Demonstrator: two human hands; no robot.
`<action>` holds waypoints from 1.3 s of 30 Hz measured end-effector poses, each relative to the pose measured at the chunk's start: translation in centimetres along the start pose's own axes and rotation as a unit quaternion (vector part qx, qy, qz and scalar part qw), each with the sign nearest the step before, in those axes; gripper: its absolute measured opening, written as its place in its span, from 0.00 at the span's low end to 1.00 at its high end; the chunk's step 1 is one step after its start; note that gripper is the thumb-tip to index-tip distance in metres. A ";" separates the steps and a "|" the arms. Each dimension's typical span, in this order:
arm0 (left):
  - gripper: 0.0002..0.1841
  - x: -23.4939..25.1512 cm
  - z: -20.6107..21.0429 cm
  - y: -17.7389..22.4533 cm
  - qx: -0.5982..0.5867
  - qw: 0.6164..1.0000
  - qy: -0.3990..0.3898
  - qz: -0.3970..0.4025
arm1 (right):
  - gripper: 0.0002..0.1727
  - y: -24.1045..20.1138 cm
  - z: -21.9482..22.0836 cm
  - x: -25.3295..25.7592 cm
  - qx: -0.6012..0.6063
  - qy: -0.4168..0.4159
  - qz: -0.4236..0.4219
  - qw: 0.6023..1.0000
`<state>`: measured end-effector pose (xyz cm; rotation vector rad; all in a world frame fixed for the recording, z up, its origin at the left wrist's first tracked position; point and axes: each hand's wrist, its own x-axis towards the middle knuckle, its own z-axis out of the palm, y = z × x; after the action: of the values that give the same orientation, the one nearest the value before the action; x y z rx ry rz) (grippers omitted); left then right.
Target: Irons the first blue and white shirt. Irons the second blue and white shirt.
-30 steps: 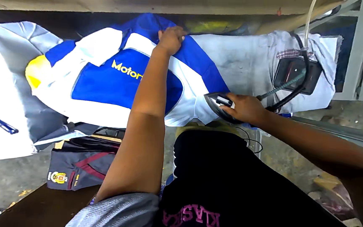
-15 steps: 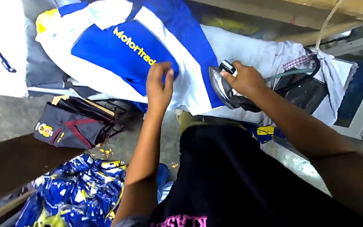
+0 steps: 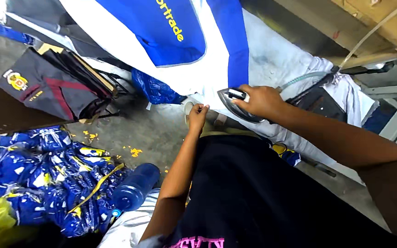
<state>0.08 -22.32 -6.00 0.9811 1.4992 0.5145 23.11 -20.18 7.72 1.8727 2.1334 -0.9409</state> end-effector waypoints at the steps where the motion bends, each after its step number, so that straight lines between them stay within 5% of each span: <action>1: 0.14 -0.1 0.1 0.0 -0.003 1.000 0.006 -0.005 | 0.32 -1.2 -0.4 0.9 -0.001 -0.014 0.003 1.000; 5: 0.14 -0.7 0.1 0.2 -0.019 0.999 0.023 -0.014 | 0.32 -4.3 -0.9 3.2 -0.004 -0.028 -0.012 1.000; 12: 0.15 -2.1 -1.2 -0.7 -0.064 0.997 0.031 -0.026 | 0.31 -3.2 0.4 1.7 -0.045 -0.041 -0.098 0.993; 19: 0.20 -3.6 -5.8 -2.9 -0.144 0.973 0.172 -0.059 | 0.31 -5.9 0.6 2.5 -0.047 -0.049 -0.099 0.993; 28: 0.18 -4.3 -7.7 -6.1 -0.143 0.960 0.218 -0.102 | 0.31 0.7 2.6 -4.3 -0.026 -0.029 -0.071 0.997; 33: 0.21 -3.9 -8.3 -13.5 0.075 0.977 0.085 -0.181 | 0.29 6.0 -0.5 -9.4 0.035 -0.066 0.119 0.990; 37: 0.24 -5.4 -10.5 -18.6 0.321 0.902 -0.108 -0.268 | 0.29 11.3 -1.6 -14.8 0.075 0.023 0.165 0.983; 39: 0.24 -5.6 -11.7 -19.8 0.379 0.868 -0.139 -0.290 | 0.29 13.4 -1.8 -16.7 0.077 0.074 0.170 0.980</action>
<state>-17.08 -35.07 -16.19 1.0509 1.6467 -0.6837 39.70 -32.98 12.75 2.3547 1.7674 -0.9366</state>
